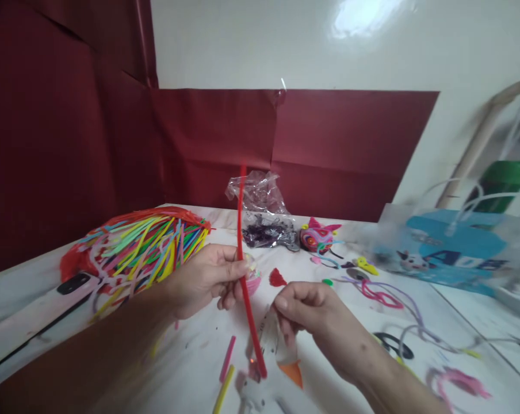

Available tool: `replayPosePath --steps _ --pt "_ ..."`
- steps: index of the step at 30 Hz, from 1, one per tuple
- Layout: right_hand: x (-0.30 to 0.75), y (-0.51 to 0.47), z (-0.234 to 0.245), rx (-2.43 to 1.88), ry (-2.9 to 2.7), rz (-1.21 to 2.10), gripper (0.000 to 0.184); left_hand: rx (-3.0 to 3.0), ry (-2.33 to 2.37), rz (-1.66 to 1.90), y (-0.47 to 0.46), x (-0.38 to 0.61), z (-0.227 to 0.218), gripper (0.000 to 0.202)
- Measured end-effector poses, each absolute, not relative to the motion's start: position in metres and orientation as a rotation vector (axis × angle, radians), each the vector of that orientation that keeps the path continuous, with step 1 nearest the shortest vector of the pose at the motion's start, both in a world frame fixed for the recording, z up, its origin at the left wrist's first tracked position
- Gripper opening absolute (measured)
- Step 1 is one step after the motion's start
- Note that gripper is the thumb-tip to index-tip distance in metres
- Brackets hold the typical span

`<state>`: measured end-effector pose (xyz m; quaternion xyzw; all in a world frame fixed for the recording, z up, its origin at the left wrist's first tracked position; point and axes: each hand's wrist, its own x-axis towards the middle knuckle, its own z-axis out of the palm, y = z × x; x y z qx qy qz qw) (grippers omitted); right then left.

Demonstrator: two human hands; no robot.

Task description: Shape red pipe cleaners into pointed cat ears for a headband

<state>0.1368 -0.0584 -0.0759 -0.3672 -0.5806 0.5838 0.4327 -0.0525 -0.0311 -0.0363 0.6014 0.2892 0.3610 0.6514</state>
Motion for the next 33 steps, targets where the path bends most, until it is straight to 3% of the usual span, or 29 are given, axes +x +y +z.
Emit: replayPosePath --steps 12,24,33 --pt "0.112 -0.041 -0.088 -0.817 -1.277 1.794 0.022 1.426 0.745 0.824 -0.019 -0.044 -0.068 0.025" --pt "0.101 -0.042 -0.108 -0.732 -1.009 1.953 0.014 1.590 0.757 0.633 -0.007 -0.053 -0.072 0.024" --pt "0.101 -0.042 -0.108 -0.687 -0.994 1.962 0.010 1.515 0.767 0.721 -0.008 -0.052 -0.071 0.020"
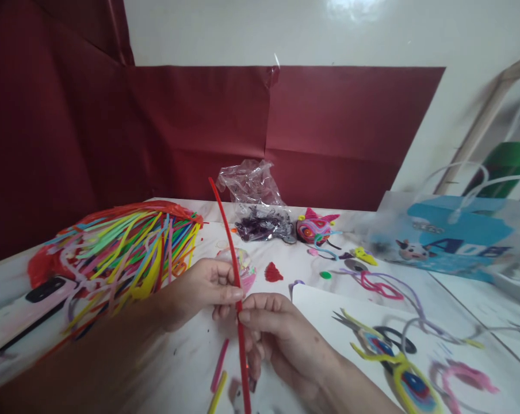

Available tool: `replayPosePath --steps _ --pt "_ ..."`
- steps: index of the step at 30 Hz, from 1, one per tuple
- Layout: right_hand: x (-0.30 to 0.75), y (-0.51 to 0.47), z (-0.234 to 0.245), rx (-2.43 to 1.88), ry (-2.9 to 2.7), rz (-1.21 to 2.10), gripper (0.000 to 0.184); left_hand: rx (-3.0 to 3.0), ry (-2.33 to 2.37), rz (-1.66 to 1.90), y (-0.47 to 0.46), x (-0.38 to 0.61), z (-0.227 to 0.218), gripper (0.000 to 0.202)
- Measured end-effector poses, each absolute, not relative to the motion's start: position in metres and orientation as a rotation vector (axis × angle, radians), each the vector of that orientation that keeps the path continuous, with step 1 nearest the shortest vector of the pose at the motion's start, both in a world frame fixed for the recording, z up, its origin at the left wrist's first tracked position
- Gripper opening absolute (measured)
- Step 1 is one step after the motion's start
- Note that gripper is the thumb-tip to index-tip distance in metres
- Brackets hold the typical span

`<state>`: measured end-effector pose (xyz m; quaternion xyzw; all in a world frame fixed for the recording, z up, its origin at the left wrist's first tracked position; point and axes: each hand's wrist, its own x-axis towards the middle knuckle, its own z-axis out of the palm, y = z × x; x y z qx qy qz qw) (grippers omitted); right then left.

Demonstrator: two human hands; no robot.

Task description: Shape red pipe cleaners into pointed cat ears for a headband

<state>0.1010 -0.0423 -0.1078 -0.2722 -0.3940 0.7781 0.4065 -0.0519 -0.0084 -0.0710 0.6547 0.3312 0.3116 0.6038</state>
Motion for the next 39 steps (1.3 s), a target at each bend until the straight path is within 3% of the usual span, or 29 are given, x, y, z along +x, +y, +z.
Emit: replayPosePath --steps 39 --pt "0.1067 -0.0416 -0.1003 -0.794 -1.011 1.754 0.011 1.345 0.720 1.018 -0.0100 -0.0455 -0.0741 0.022"
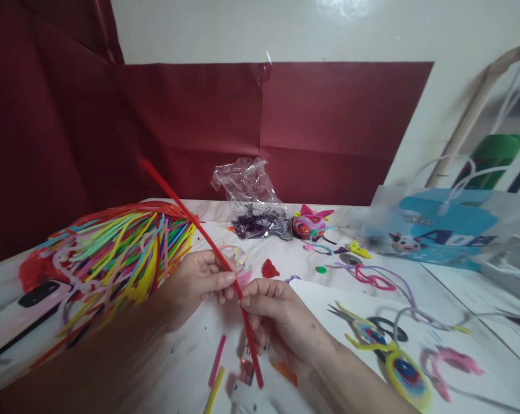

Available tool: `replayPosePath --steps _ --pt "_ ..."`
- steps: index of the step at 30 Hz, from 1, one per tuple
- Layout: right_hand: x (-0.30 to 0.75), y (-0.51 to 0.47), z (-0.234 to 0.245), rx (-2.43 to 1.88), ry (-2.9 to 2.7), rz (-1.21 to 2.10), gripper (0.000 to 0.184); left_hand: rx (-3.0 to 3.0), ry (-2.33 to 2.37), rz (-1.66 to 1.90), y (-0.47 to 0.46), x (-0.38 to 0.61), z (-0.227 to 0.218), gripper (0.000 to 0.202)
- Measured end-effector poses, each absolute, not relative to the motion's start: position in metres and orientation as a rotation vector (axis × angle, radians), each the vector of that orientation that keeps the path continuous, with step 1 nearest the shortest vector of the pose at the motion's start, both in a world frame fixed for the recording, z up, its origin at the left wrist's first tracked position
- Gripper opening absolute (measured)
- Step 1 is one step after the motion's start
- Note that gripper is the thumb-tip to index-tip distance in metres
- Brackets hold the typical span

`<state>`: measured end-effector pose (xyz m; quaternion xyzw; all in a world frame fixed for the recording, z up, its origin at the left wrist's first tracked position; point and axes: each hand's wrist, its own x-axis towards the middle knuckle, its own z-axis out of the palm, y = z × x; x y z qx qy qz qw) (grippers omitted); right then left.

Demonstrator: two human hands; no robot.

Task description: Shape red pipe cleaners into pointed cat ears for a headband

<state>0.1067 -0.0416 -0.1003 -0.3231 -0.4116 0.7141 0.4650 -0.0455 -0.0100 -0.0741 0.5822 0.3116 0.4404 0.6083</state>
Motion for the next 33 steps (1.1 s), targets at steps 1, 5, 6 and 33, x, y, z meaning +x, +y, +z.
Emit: replayPosePath --steps 1,5,6,33 --pt "0.107 -0.041 -0.100 -0.812 -1.025 1.727 0.011 1.349 0.733 1.008 -0.010 -0.046 -0.074 0.023" --pt "0.110 -0.038 -0.100 -0.898 -1.145 1.607 0.012 1.430 0.843 0.847 -0.009 -0.049 -0.073 0.024" --pt "0.111 -0.037 -0.101 -0.925 -1.175 1.563 0.013 1.483 0.867 0.759 -0.010 -0.050 -0.071 0.024" --pt "0.130 -0.040 -0.078 -1.191 -1.794 1.256 0.013 3.225 1.272 0.529 -0.019 -0.080 -0.041 0.021"
